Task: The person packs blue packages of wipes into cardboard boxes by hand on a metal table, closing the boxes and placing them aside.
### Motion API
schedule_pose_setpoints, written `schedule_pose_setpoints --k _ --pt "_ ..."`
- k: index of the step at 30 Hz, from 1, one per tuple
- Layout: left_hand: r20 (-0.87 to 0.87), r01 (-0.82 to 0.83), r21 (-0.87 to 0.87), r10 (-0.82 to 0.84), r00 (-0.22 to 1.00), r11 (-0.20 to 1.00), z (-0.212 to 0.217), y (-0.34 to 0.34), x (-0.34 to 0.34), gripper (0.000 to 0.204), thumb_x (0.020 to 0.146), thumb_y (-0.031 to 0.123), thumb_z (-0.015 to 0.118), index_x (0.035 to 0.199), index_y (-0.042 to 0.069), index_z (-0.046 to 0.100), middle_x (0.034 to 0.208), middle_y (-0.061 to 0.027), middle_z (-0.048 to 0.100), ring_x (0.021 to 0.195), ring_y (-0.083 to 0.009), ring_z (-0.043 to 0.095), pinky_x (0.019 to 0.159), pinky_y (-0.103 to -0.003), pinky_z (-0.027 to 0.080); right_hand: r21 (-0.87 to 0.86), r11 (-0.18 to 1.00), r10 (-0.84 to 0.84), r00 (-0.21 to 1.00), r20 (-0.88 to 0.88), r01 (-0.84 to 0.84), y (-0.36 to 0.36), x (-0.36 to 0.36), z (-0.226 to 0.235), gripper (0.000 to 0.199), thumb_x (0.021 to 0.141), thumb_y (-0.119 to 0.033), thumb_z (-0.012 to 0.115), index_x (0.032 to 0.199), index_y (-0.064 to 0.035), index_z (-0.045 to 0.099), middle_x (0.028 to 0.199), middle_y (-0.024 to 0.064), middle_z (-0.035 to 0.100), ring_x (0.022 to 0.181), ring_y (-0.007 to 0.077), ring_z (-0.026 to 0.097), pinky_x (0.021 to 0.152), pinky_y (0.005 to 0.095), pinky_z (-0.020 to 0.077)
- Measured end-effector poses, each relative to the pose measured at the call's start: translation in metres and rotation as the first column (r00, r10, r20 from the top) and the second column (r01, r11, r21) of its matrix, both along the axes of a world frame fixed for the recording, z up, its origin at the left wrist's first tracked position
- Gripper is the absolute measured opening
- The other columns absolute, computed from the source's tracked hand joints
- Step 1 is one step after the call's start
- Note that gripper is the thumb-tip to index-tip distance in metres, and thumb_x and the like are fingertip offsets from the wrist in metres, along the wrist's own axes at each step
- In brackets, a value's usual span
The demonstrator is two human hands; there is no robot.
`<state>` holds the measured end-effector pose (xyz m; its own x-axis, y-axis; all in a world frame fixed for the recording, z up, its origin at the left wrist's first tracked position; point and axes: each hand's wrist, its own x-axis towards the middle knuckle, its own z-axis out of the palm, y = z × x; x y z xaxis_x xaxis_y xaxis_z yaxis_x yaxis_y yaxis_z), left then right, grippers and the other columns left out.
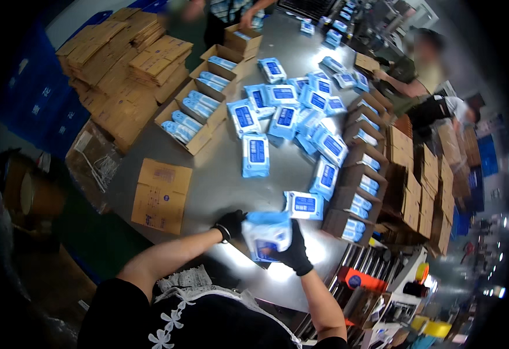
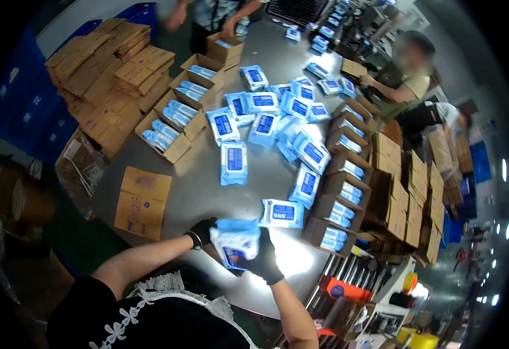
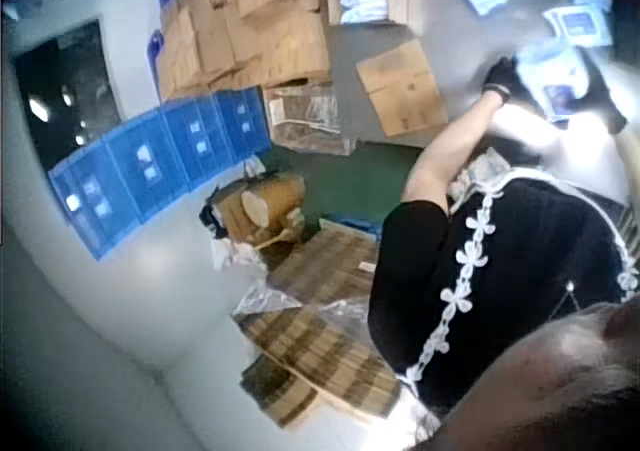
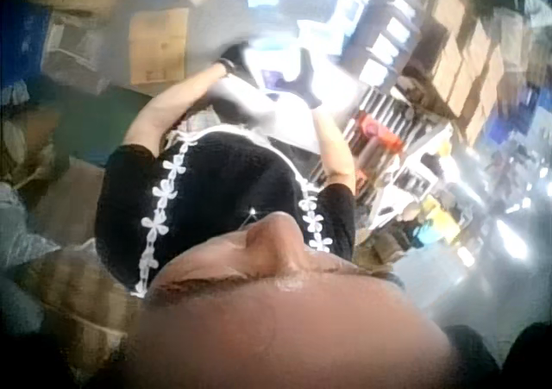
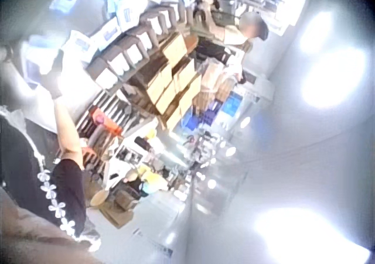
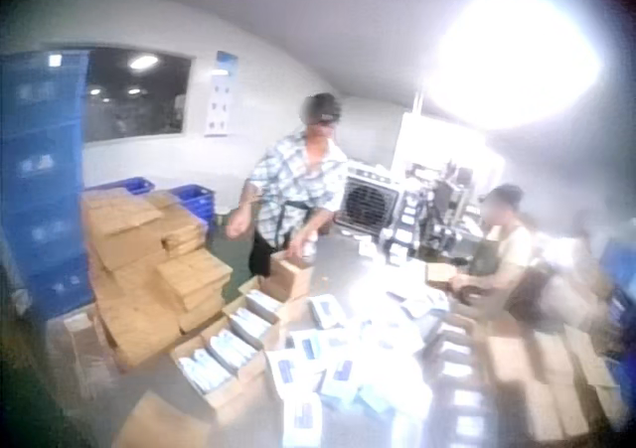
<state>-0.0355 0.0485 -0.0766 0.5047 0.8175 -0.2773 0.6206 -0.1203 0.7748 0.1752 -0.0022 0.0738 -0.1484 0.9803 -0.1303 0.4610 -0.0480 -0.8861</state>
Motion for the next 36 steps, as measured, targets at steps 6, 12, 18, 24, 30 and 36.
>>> schedule_pose_setpoints --k 6,12,18,24,30,36 --pt "-0.103 0.177 -0.258 -0.209 0.972 0.950 0.047 -0.019 0.046 0.040 0.089 0.035 0.047 0.100 -0.001 0.061 0.094 -0.0231 0.065 0.086 -0.0363 0.064 0.078 -0.042 0.049 -0.011 0.951 0.226 0.670 0.707 -0.310 -0.071 -0.002 -0.001 0.052 0.079 -0.053 0.059 0.110 -0.0117 0.063 0.114 0.0189 0.053 0.109 0.0358 0.048 0.096 0.0531 0.0327" --pt "0.001 0.263 -0.152 -0.266 0.964 0.953 -0.005 -0.049 0.039 0.036 0.082 0.033 0.058 0.099 0.001 0.060 0.091 -0.0203 0.065 0.083 -0.0327 0.064 0.073 -0.042 0.049 0.284 0.958 -0.119 0.849 0.515 -0.038 -0.146 -0.013 -0.040 0.049 0.081 -0.024 0.066 0.126 -0.0109 0.054 0.134 0.0196 0.045 0.123 0.0356 0.041 0.103 0.0476 0.0299" --pt "-0.135 -0.002 0.196 0.029 0.990 0.981 0.059 -0.100 0.038 0.017 0.077 0.021 0.060 0.084 0.007 0.054 0.074 -0.0141 0.058 0.069 -0.0357 0.059 0.061 -0.045 0.046 0.086 0.735 -0.676 0.717 0.168 0.673 -0.201 0.006 -0.048 0.028 0.076 -0.018 0.071 0.096 -0.0020 0.059 0.093 0.0146 0.061 0.086 0.0304 0.060 0.078 0.0408 0.0479" --pt "-0.203 0.570 0.185 -0.537 0.819 0.800 0.051 -0.094 0.066 0.014 0.081 0.025 0.058 0.084 0.012 0.057 0.084 -0.0101 0.061 0.078 -0.0326 0.061 0.068 -0.043 0.048 0.066 0.993 0.087 0.985 0.147 -0.098 -0.161 0.020 -0.107 0.062 0.064 -0.038 0.081 0.111 -0.0040 0.056 0.106 0.0136 0.058 0.094 0.0316 0.058 0.080 0.0402 0.0485" --pt "-0.181 0.275 0.071 -0.259 0.949 0.959 0.071 -0.076 0.064 0.042 0.084 0.027 0.063 0.116 0.003 0.050 0.112 -0.0146 0.055 0.102 -0.0278 0.056 0.087 -0.036 0.044 0.057 0.989 0.133 0.986 0.100 -0.139 -0.113 0.042 -0.128 0.053 0.077 -0.021 0.069 0.123 -0.0041 0.049 0.122 0.0131 0.054 0.105 0.0286 0.056 0.090 0.0404 0.0450" --pt "0.259 0.453 0.086 -0.459 0.850 0.887 -0.109 -0.128 0.065 0.040 0.086 0.025 0.059 0.117 0.003 0.051 0.117 -0.0137 0.054 0.115 -0.0246 0.047 0.096 -0.036 0.039 0.444 0.871 -0.407 0.817 0.409 0.211 -0.092 -0.012 -0.056 0.056 0.078 -0.032 0.064 0.126 -0.0074 0.050 0.130 0.0140 0.049 0.123 0.0308 0.043 0.109 0.0515 0.0220"
